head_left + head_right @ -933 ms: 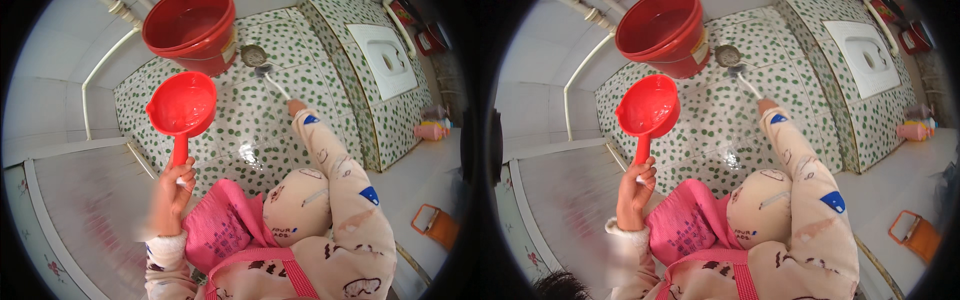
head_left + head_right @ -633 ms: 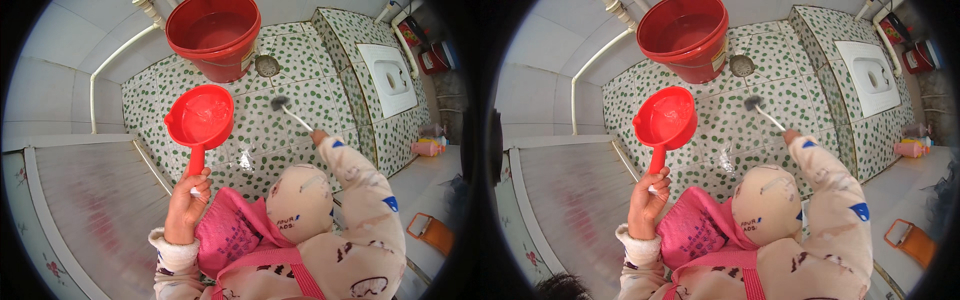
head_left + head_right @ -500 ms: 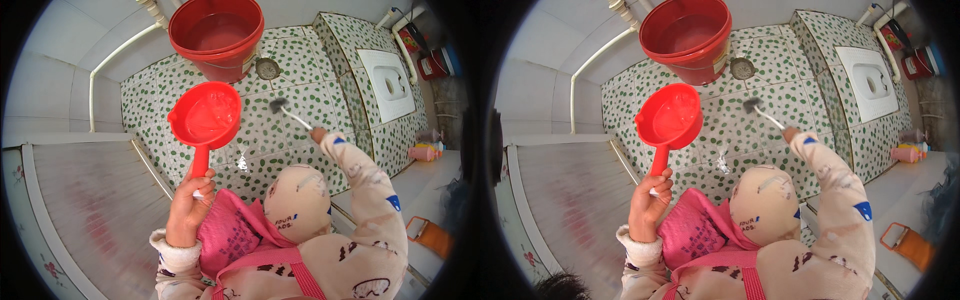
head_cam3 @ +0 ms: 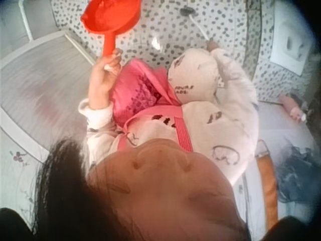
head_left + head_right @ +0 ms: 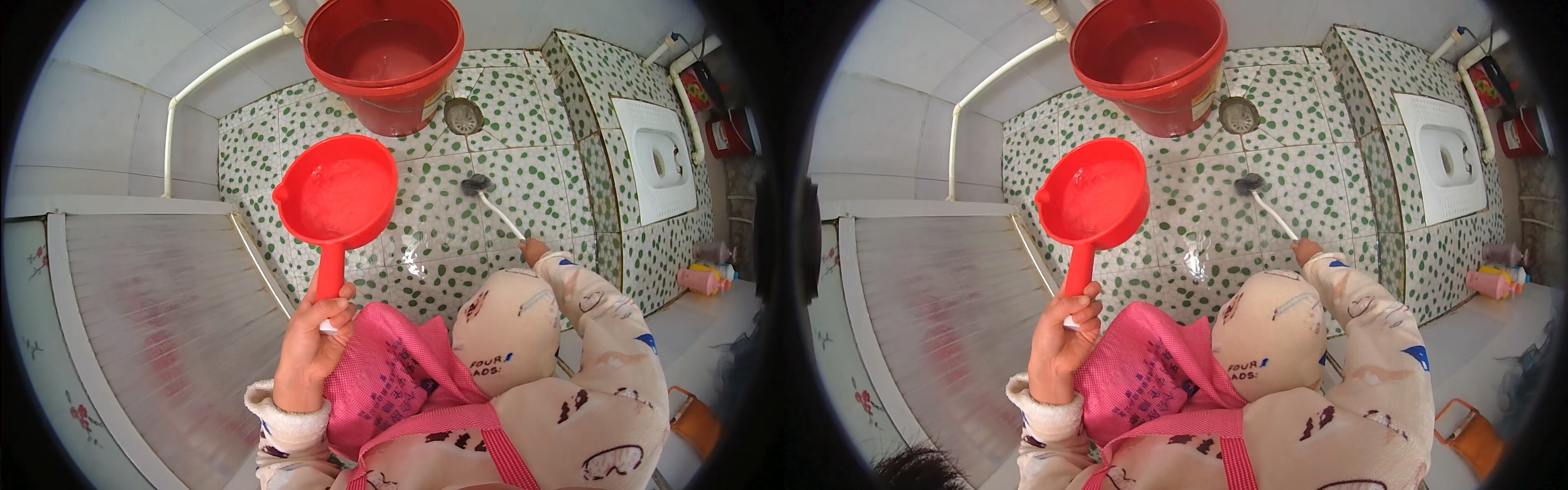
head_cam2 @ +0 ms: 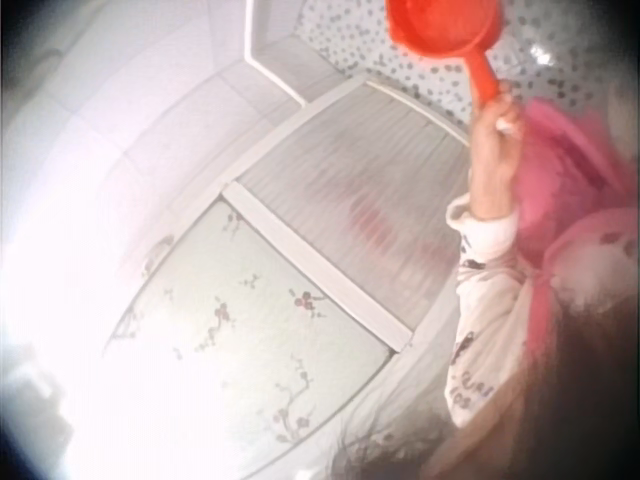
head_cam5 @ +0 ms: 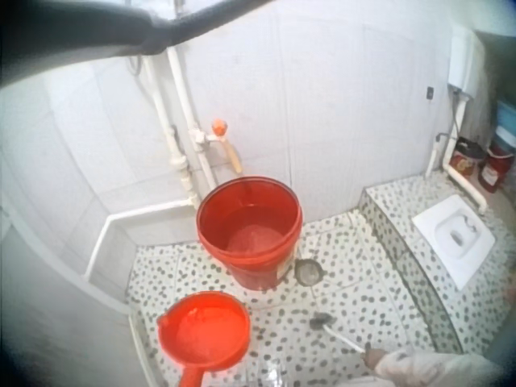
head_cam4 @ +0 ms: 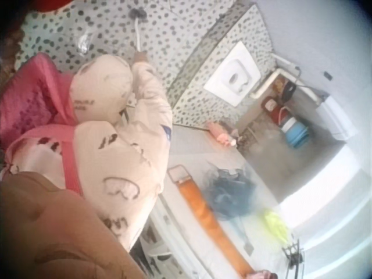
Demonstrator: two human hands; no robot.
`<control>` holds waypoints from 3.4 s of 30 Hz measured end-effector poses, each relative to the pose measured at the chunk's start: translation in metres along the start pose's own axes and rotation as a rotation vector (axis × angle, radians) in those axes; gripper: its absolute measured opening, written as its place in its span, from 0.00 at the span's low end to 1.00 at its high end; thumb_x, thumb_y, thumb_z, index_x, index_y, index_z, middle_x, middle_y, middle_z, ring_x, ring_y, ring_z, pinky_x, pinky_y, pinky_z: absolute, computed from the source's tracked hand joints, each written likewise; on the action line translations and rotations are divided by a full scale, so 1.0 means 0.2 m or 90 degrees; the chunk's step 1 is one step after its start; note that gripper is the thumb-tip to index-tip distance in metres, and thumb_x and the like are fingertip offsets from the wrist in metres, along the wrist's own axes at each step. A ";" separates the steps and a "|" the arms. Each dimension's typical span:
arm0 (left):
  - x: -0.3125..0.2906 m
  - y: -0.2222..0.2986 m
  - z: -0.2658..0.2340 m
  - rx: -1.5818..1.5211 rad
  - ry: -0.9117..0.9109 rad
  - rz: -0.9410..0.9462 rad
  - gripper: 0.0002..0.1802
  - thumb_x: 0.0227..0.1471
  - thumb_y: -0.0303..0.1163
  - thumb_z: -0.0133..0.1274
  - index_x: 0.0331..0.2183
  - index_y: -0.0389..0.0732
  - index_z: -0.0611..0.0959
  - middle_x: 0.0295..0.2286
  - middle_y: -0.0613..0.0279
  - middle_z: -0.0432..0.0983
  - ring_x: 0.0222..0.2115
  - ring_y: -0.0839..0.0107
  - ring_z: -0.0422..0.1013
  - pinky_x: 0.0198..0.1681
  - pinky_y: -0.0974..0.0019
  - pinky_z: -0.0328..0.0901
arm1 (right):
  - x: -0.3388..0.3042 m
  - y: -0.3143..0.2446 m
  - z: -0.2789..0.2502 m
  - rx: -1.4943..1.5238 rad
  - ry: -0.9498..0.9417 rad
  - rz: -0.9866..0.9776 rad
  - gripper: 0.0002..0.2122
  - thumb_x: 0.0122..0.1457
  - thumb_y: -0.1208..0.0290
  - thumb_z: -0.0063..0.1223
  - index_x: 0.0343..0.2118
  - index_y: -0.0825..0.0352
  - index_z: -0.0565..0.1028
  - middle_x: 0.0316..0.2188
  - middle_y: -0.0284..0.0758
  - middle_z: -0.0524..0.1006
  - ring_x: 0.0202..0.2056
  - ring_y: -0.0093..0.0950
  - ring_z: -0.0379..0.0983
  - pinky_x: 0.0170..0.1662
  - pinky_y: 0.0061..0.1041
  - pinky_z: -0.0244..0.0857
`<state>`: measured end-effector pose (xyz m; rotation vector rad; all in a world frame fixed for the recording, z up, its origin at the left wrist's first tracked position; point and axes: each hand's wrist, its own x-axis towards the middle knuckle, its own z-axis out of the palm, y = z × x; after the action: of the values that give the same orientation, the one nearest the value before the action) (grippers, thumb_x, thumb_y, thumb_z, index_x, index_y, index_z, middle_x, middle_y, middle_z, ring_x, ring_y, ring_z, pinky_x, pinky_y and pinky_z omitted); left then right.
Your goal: The person scrubs the bathroom floor with a brush and water from a red scoop, then washes and wrings a blue cloth at the sink. They wipe the sink basin and faucet, then wipe a white plastic basin before rinsing and hanging the cloth on a metal rack.
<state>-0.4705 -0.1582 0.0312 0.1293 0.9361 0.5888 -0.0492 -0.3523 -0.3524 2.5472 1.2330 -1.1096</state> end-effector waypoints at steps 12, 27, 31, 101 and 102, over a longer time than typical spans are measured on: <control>0.06 -0.01 -0.02 -0.012 0.030 0.008 0.34 0.45 0.15 0.48 0.55 0.43 0.64 0.33 0.61 0.68 0.20 0.82 0.60 0.21 0.79 0.59 | 0.24 -0.81 0.22 -0.135 -0.024 -0.324 0.12 0.56 0.64 0.47 0.35 0.65 0.77 0.36 0.43 0.77 0.38 0.41 0.75 0.39 0.37 0.69; 0.09 0.03 0.01 0.012 -0.011 -0.003 0.34 0.45 0.15 0.47 0.56 0.45 0.64 0.32 0.62 0.68 0.20 0.81 0.60 0.21 0.79 0.59 | -0.06 -0.74 0.05 -0.087 -0.094 -0.184 0.10 0.56 0.70 0.45 0.40 0.64 0.74 0.33 0.44 0.76 0.37 0.41 0.74 0.39 0.39 0.69; 0.11 0.02 0.03 0.026 -0.006 -0.020 0.33 0.45 0.15 0.48 0.55 0.44 0.64 0.32 0.62 0.68 0.20 0.82 0.60 0.21 0.79 0.59 | 0.16 -0.44 -0.11 -0.238 0.095 -0.093 0.10 0.57 0.74 0.44 0.40 0.60 0.74 0.34 0.44 0.77 0.37 0.42 0.74 0.40 0.39 0.70; 0.41 -0.16 0.18 0.158 -0.012 -0.052 0.45 0.36 0.13 0.50 0.58 0.38 0.54 0.26 0.61 0.60 0.15 0.79 0.58 0.13 0.79 0.55 | 1.07 -0.66 -0.30 0.277 0.278 -0.070 0.15 0.48 0.76 0.52 0.39 0.50 0.77 0.37 0.39 0.73 0.39 0.40 0.72 0.41 0.37 0.67; 0.41 -0.16 0.17 0.159 -0.014 -0.057 0.46 0.36 0.13 0.50 0.58 0.38 0.54 0.26 0.60 0.60 0.15 0.79 0.58 0.13 0.79 0.55 | 1.06 -0.66 -0.29 0.269 0.285 -0.086 0.15 0.49 0.76 0.51 0.39 0.50 0.77 0.37 0.39 0.73 0.39 0.40 0.72 0.41 0.37 0.68</control>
<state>-0.3927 -0.1359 -0.0189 0.3153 0.9864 0.3855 -0.0229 -0.1060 -0.4206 3.2087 1.4030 -0.9318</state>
